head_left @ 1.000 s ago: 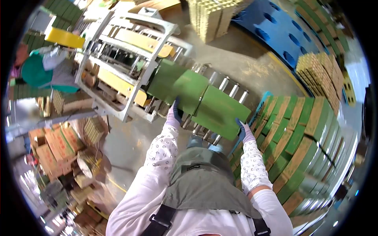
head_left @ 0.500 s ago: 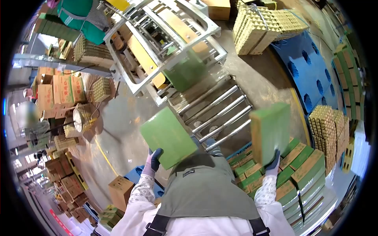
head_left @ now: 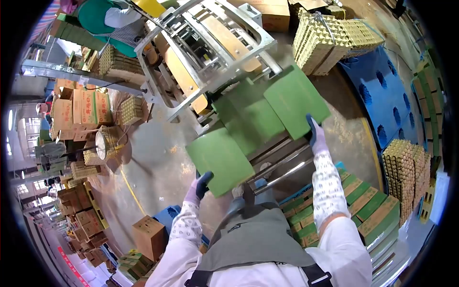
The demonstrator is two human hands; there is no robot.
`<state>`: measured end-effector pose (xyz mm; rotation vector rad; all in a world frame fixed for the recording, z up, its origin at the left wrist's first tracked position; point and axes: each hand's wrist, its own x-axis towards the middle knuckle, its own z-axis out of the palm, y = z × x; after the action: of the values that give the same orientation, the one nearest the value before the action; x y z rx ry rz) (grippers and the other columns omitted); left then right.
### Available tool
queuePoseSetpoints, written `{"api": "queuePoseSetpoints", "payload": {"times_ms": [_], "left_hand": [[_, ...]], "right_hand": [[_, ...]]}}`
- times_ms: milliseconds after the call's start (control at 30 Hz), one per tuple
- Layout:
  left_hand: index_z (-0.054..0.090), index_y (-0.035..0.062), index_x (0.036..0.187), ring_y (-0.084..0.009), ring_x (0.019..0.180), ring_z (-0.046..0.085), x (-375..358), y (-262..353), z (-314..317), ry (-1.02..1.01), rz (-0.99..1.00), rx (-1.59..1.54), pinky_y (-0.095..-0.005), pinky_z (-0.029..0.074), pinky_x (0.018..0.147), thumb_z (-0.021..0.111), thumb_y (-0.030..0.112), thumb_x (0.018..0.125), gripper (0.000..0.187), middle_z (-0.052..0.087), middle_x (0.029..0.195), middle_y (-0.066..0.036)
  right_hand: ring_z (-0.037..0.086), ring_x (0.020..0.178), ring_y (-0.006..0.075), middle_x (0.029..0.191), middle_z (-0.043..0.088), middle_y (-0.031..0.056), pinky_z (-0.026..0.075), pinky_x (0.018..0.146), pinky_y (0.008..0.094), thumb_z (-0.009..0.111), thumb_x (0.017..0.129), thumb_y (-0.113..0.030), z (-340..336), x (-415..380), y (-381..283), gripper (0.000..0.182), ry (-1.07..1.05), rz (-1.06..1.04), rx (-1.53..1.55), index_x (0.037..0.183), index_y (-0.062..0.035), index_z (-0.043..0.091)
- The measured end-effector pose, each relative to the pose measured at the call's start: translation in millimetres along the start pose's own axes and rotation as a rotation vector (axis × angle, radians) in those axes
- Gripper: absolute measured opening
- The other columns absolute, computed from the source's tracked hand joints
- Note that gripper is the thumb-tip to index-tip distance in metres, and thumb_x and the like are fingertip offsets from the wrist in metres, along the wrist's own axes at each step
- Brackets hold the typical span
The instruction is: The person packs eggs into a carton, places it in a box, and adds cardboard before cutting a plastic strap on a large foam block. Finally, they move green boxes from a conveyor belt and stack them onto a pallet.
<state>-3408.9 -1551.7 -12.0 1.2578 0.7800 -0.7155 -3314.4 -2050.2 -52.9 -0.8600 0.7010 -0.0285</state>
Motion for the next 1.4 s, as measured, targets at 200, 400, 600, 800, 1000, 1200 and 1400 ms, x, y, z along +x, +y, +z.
{"api": "queuePoseSetpoints", "payload": {"times_ms": [200, 400, 600, 800, 1000, 1200, 1400], "left_hand": [[0.022, 0.0159, 0.147, -0.0199, 0.104, 0.057, -17, -41, -30, 0.005, 0.086, -0.019, -0.0331, 0.051, 0.082, 0.070, 0.014, 0.079, 0.083, 0.055, 0.120, -0.008], [0.040, 0.0070, 0.134, -0.0157, 0.102, 0.056, 31, -29, -24, -0.146, 0.184, -0.089, -0.0297, 0.047, 0.086, 0.063, 0.020, 0.086, 0.054, 0.056, 0.117, -0.005], [0.056, 0.0005, 0.118, -0.0159, 0.102, 0.056, 10, -18, -67, -0.257, 0.076, -0.084, -0.0282, 0.044, 0.089, 0.060, 0.021, 0.089, 0.035, 0.060, 0.111, -0.005], [0.062, 0.0010, 0.101, -0.0170, 0.091, 0.057, -13, 29, -173, -0.449, 1.173, 1.131, -0.0315, 0.045, 0.085, 0.053, 0.018, 0.092, 0.022, 0.061, 0.094, -0.005], [0.050, 0.0028, 0.127, -0.0259, 0.113, 0.051, -123, 105, -165, -0.733, 0.228, 0.253, -0.0416, 0.040, 0.098, 0.050, 0.036, 0.092, 0.048, 0.053, 0.124, -0.013], [0.037, 0.0021, 0.138, -0.0289, 0.124, 0.041, -167, 105, -119, -1.217, 0.350, 0.276, -0.0431, 0.036, 0.104, 0.039, 0.047, 0.095, 0.062, 0.040, 0.138, -0.015], [0.038, 0.0002, 0.136, -0.0264, 0.120, 0.045, -370, -21, -103, -1.716, 0.339, 0.230, -0.0393, 0.036, 0.104, 0.044, 0.031, 0.098, 0.049, 0.040, 0.138, -0.014]], "right_hand": [[0.055, 0.113, 0.0196, 0.122, 0.059, 0.0050, 0.045, 0.096, 0.0348, 0.063, 0.088, -0.022, -93, -73, 37, 0.040, 0.135, 0.091, 0.222, 0.125, -0.0091, 0.056], [0.058, 0.107, 0.0169, 0.117, 0.062, 0.0044, 0.045, 0.094, 0.0309, 0.065, 0.086, -0.020, -107, -54, 72, 0.039, 0.210, -0.018, 0.196, 0.121, -0.0039, 0.059], [0.061, 0.103, 0.0169, 0.119, 0.061, 0.0050, 0.050, 0.088, 0.0301, 0.067, 0.086, -0.024, -60, -157, 59, 0.042, 0.291, -0.104, 0.036, 0.121, -0.0022, 0.058], [0.056, 0.113, 0.0221, 0.123, 0.058, 0.0116, 0.043, 0.100, 0.0335, 0.056, 0.088, -0.009, -47, -357, 136, 0.038, 0.343, -0.611, 0.177, 0.126, -0.0014, 0.051], [0.059, 0.104, 0.0207, 0.111, 0.062, 0.0108, 0.046, 0.092, 0.0309, 0.058, 0.086, -0.009, 37, -584, 164, 0.030, 0.955, -1.095, -0.261, 0.115, 0.0019, 0.058], [0.057, 0.112, 0.0197, 0.119, 0.061, 0.0107, 0.041, 0.100, 0.0338, 0.051, 0.093, -0.015, 130, -859, 165, 0.036, 1.378, -1.423, -0.770, 0.124, 0.0026, 0.050], [0.052, 0.118, 0.0187, 0.128, 0.054, 0.0053, 0.041, 0.101, 0.0333, 0.052, 0.095, -0.027, 112, -1105, 188, 0.042, 1.345, -1.661, 0.164, 0.132, -0.0067, 0.049]]}}
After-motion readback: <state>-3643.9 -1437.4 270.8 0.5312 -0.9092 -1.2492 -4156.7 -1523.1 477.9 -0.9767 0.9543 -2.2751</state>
